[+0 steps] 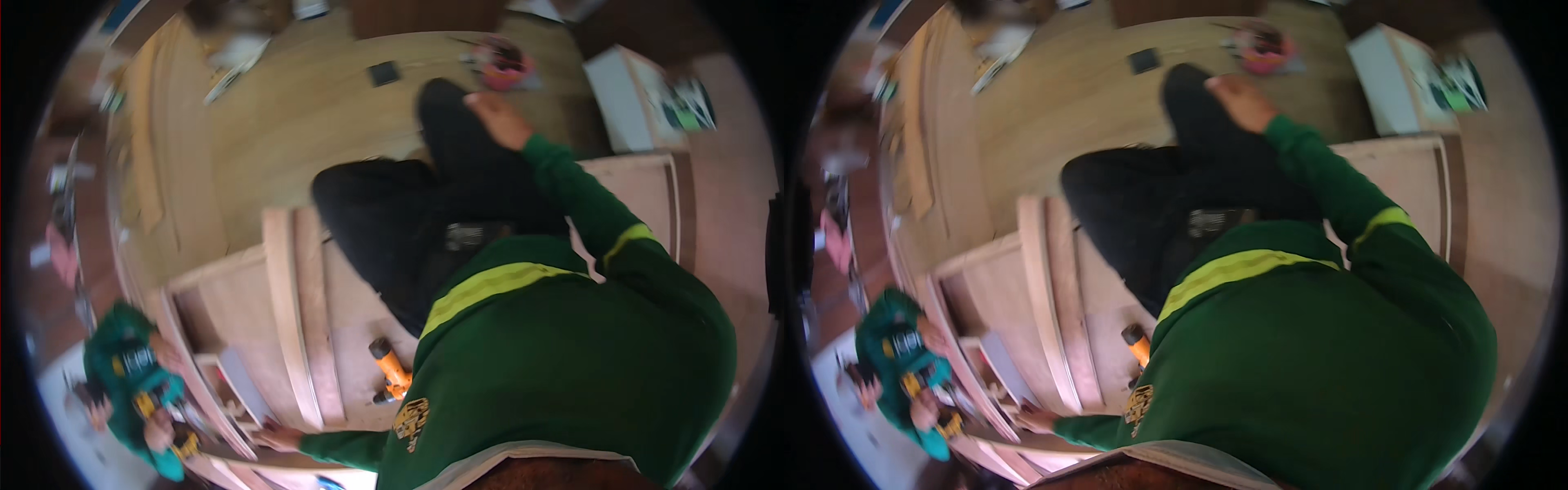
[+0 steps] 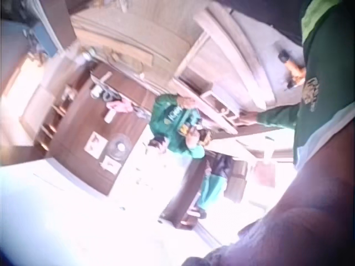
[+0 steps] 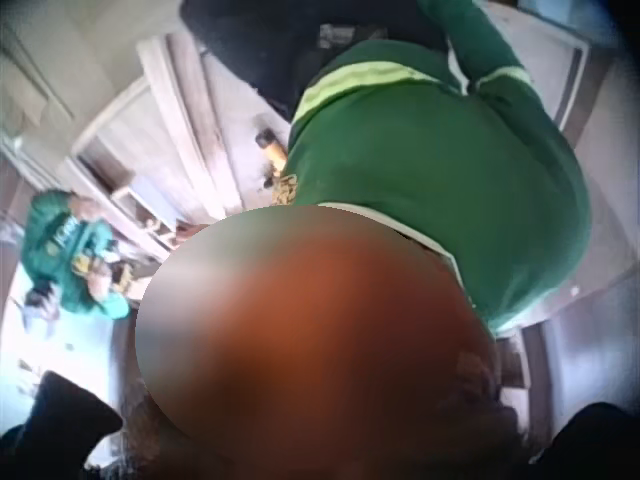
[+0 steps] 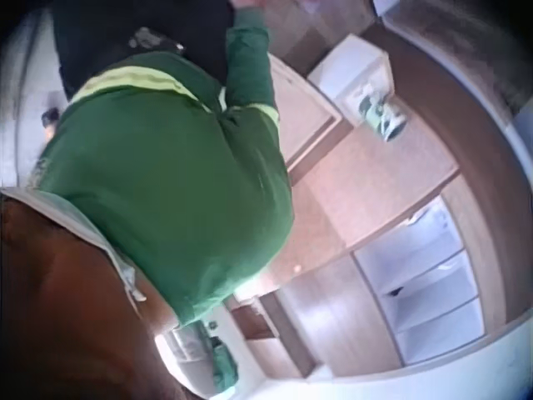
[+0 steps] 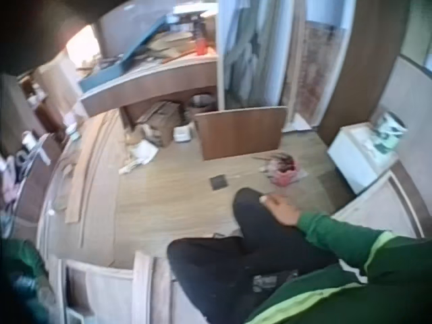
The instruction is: The person uses a drill to secure screws into a wooden board, then aligns and attaches several long wooden planks to a larger plywood structure by hand and with the drill.
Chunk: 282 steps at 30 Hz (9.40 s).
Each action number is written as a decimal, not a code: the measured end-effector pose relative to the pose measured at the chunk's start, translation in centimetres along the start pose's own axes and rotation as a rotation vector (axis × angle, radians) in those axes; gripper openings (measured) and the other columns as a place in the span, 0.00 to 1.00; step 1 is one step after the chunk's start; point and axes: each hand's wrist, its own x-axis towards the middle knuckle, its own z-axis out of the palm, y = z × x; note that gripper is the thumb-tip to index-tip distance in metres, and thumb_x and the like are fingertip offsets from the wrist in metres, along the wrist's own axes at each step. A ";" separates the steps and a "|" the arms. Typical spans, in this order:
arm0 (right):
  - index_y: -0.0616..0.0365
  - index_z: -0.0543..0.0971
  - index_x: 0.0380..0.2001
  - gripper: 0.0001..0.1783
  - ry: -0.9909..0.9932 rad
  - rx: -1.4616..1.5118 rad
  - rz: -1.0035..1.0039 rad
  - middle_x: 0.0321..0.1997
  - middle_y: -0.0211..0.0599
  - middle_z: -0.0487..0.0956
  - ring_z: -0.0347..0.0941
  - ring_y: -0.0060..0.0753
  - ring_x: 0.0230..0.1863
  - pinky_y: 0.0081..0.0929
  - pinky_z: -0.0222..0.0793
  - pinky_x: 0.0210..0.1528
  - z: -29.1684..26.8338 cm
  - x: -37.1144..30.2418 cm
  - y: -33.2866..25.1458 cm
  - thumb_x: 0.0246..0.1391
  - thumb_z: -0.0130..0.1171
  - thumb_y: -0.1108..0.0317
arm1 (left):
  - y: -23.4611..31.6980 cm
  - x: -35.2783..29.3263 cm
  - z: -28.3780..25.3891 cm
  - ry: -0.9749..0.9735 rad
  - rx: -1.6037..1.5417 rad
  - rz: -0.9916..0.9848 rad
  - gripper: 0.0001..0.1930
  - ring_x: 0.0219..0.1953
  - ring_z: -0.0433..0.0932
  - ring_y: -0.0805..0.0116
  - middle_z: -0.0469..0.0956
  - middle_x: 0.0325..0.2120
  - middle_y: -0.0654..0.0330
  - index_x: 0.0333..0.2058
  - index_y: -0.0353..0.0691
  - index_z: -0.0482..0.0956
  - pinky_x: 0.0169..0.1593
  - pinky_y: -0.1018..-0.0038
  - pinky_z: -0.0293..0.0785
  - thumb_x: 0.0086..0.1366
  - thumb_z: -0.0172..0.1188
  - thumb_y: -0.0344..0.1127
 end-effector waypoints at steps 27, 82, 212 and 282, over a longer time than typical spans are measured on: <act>0.48 0.80 0.47 0.19 -1.179 -0.327 -1.895 0.50 0.34 0.81 0.76 0.41 0.55 0.50 0.70 0.57 26.1 -24.5 -24.2 0.49 0.65 0.65 | 21.0 -25.8 -9.5 -0.002 -1.067 -0.965 0.06 0.44 0.82 0.64 0.80 0.38 0.59 0.43 0.37 0.76 0.59 0.66 0.79 0.69 0.59 0.22; 0.64 0.75 0.50 0.18 -0.999 0.634 -0.003 0.36 0.35 0.76 0.74 0.27 0.30 0.31 0.74 0.38 6.2 -3.6 -14.4 0.55 0.60 0.73 | -0.1 3.7 0.1 0.333 0.113 -0.519 0.13 0.37 0.86 0.58 0.86 0.31 0.52 0.42 0.38 0.87 0.46 0.65 0.80 0.60 0.66 0.38; 0.62 0.81 0.47 0.14 -1.038 0.617 -0.259 0.35 0.29 0.81 0.76 0.18 0.29 0.22 0.75 0.33 11.1 -3.2 -18.1 0.58 0.65 0.71 | 40.3 -8.9 18.8 -0.489 -1.299 -0.656 0.15 0.44 0.83 0.67 0.82 0.41 0.56 0.52 0.34 0.76 0.51 0.72 0.82 0.70 0.65 0.32; 0.66 0.79 0.45 0.14 -0.952 0.360 -0.217 0.33 0.30 0.79 0.74 0.19 0.28 0.23 0.75 0.33 6.0 0.5 -24.0 0.57 0.62 0.70 | 36.7 -5.9 27.6 -0.342 -0.668 0.002 0.09 0.41 0.84 0.54 0.84 0.36 0.49 0.41 0.35 0.84 0.49 0.66 0.77 0.71 0.58 0.32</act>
